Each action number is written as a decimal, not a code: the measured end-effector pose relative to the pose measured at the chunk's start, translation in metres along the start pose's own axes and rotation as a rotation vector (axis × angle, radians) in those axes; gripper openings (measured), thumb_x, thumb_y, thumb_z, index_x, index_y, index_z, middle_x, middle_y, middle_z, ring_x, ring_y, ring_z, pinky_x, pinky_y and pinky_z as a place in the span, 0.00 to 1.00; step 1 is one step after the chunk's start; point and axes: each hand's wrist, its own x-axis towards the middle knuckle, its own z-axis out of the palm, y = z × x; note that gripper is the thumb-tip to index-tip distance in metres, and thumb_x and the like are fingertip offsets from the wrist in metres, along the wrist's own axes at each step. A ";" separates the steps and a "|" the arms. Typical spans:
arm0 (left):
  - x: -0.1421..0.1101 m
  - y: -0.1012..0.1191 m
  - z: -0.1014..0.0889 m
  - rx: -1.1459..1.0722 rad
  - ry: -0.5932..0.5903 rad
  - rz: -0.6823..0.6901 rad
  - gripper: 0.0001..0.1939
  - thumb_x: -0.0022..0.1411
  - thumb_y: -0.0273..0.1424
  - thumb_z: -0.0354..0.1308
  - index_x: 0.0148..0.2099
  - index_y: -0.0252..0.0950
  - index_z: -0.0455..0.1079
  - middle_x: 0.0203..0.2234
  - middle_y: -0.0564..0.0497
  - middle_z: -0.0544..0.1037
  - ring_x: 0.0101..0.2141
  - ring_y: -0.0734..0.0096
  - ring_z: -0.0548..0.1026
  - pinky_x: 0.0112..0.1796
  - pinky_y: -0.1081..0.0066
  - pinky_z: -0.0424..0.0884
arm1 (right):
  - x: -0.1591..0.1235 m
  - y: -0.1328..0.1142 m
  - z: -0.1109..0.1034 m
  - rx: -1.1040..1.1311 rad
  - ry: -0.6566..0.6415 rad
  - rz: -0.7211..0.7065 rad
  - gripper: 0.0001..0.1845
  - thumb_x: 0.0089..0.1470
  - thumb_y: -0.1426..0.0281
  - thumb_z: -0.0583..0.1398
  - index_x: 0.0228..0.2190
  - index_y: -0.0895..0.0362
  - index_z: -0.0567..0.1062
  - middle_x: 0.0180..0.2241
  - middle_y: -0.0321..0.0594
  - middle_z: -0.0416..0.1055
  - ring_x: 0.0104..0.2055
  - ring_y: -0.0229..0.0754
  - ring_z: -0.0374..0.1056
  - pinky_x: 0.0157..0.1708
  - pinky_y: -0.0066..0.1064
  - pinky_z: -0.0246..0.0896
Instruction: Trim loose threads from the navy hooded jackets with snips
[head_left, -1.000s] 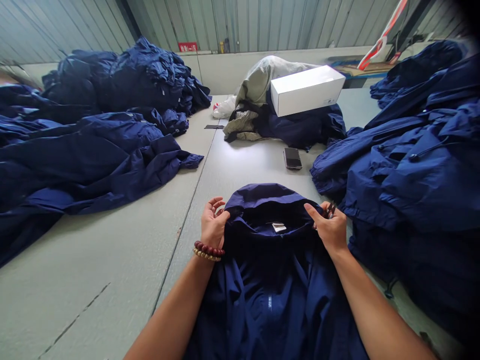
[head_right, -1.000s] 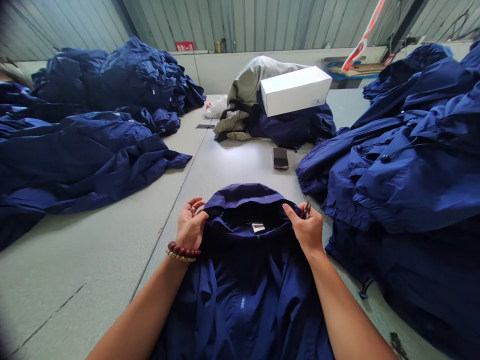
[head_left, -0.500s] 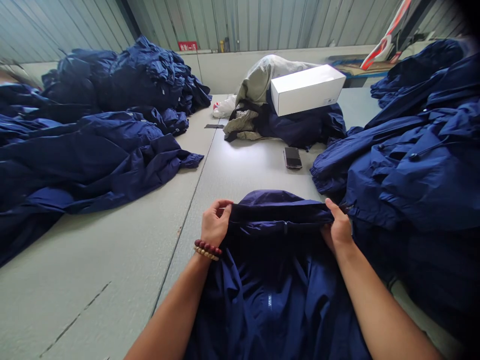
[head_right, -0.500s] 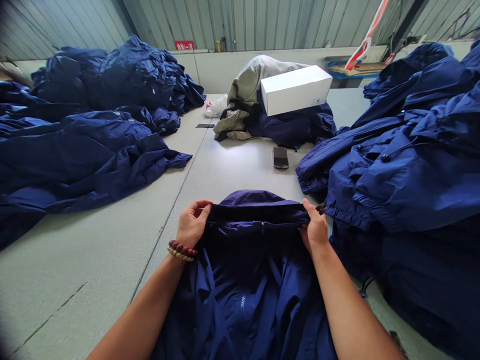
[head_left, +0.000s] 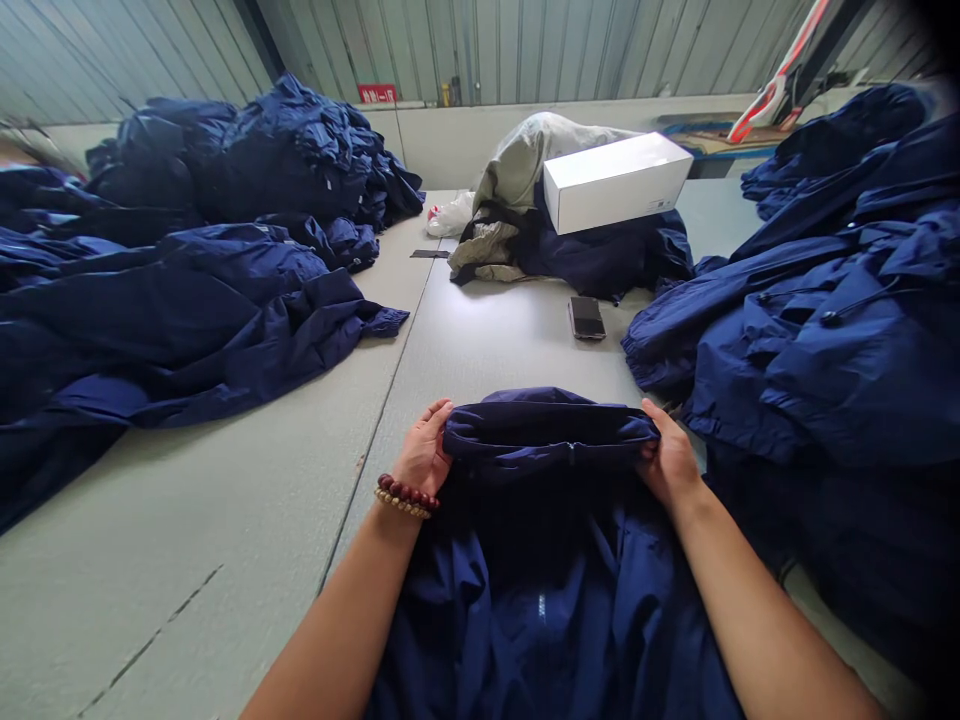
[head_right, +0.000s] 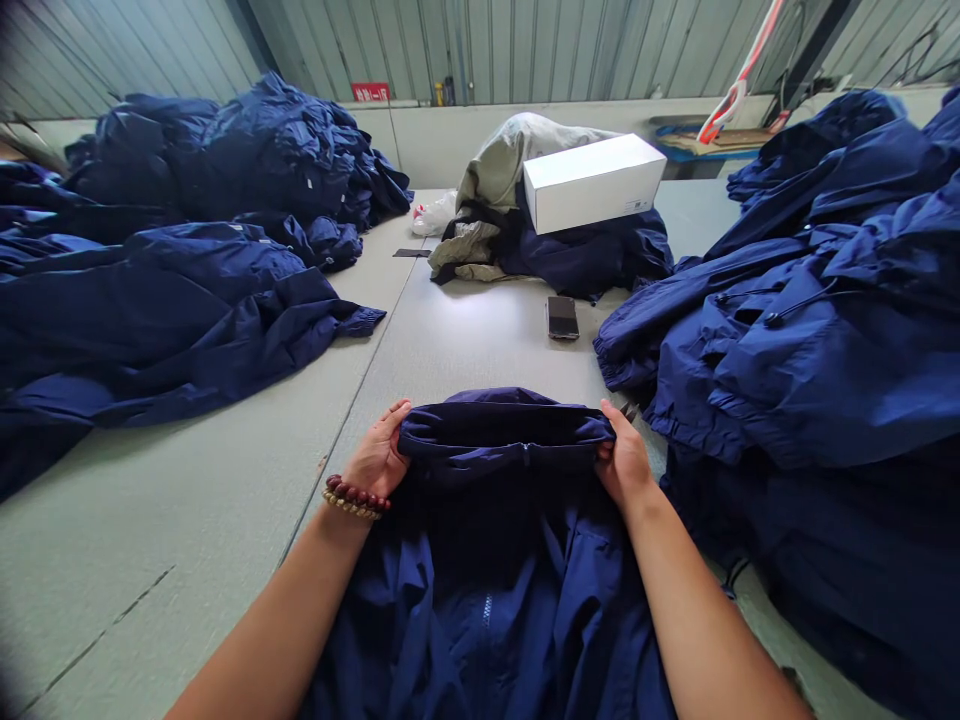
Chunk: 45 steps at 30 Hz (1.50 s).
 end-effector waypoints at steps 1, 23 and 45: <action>0.000 0.000 0.000 -0.005 0.001 0.033 0.09 0.66 0.20 0.66 0.46 0.35 0.73 0.28 0.55 0.82 0.25 0.78 0.81 0.27 0.81 0.77 | 0.000 0.001 0.001 0.007 -0.001 -0.017 0.31 0.51 0.50 0.73 0.24 0.52 0.59 0.14 0.22 0.54 0.12 0.29 0.47 0.10 0.23 0.46; -0.005 -0.011 -0.013 1.067 0.062 1.002 0.13 0.75 0.31 0.56 0.48 0.43 0.83 0.53 0.44 0.80 0.55 0.55 0.75 0.61 0.55 0.70 | -0.014 0.012 0.003 -0.584 0.252 -0.576 0.25 0.62 0.50 0.66 0.51 0.55 0.75 0.28 0.29 0.69 0.22 0.33 0.62 0.20 0.23 0.59; -0.034 -0.030 0.007 0.633 -0.335 0.279 0.19 0.66 0.42 0.68 0.55 0.41 0.80 0.41 0.49 0.83 0.38 0.68 0.78 0.41 0.71 0.73 | -0.087 0.020 0.037 -1.024 -0.131 -1.089 0.08 0.65 0.63 0.65 0.42 0.49 0.84 0.24 0.34 0.75 0.21 0.37 0.68 0.28 0.31 0.67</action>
